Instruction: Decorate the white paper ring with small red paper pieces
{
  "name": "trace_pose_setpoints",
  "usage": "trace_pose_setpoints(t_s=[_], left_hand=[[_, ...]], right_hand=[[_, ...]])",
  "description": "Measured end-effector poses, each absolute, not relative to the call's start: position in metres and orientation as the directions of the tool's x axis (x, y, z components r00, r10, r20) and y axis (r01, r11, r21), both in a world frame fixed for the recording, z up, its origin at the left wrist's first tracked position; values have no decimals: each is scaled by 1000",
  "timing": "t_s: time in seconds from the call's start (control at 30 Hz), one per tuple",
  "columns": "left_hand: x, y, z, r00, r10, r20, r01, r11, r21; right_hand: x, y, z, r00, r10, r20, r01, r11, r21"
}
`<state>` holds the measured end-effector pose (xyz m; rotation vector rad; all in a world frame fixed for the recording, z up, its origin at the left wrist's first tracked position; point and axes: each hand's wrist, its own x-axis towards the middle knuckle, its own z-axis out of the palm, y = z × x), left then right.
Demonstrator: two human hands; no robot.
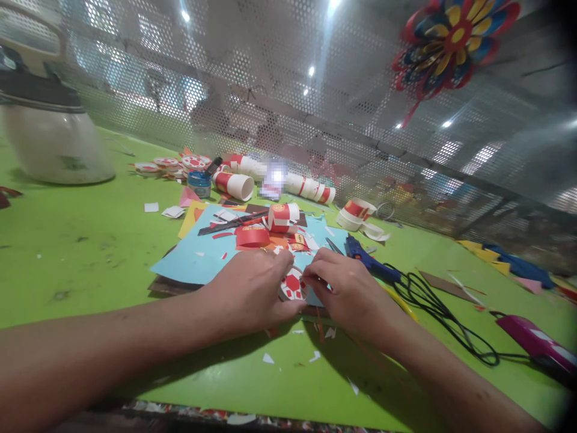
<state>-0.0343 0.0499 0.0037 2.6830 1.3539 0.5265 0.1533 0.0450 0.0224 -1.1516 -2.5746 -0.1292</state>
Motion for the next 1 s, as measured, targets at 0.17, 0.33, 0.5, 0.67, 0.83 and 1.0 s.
trace_pose_setpoints(t_s=[0.17, 0.33, 0.5, 0.67, 0.83, 1.0], left_hand=[[-34, 49, 4, 546, 795, 266, 766, -602, 227], [-34, 48, 5, 544, 792, 277, 763, -604, 231], [-35, 48, 5, 544, 793, 274, 764, -603, 230], [-35, 48, 6, 546, 793, 270, 761, -605, 235], [-35, 48, 5, 546, 789, 281, 761, -607, 228], [-35, 48, 5, 549, 791, 269, 760, -607, 233]], right_hand=[[153, 43, 22, -640, 666, 382, 709, 704, -41], [153, 43, 19, -656, 627, 420, 700, 714, 28], [152, 42, 20, -644, 647, 408, 700, 714, -26], [153, 40, 19, -649, 670, 361, 722, 692, 13], [156, 43, 13, -665, 657, 356, 711, 703, 30], [155, 43, 14, -667, 622, 410, 692, 721, 32]])
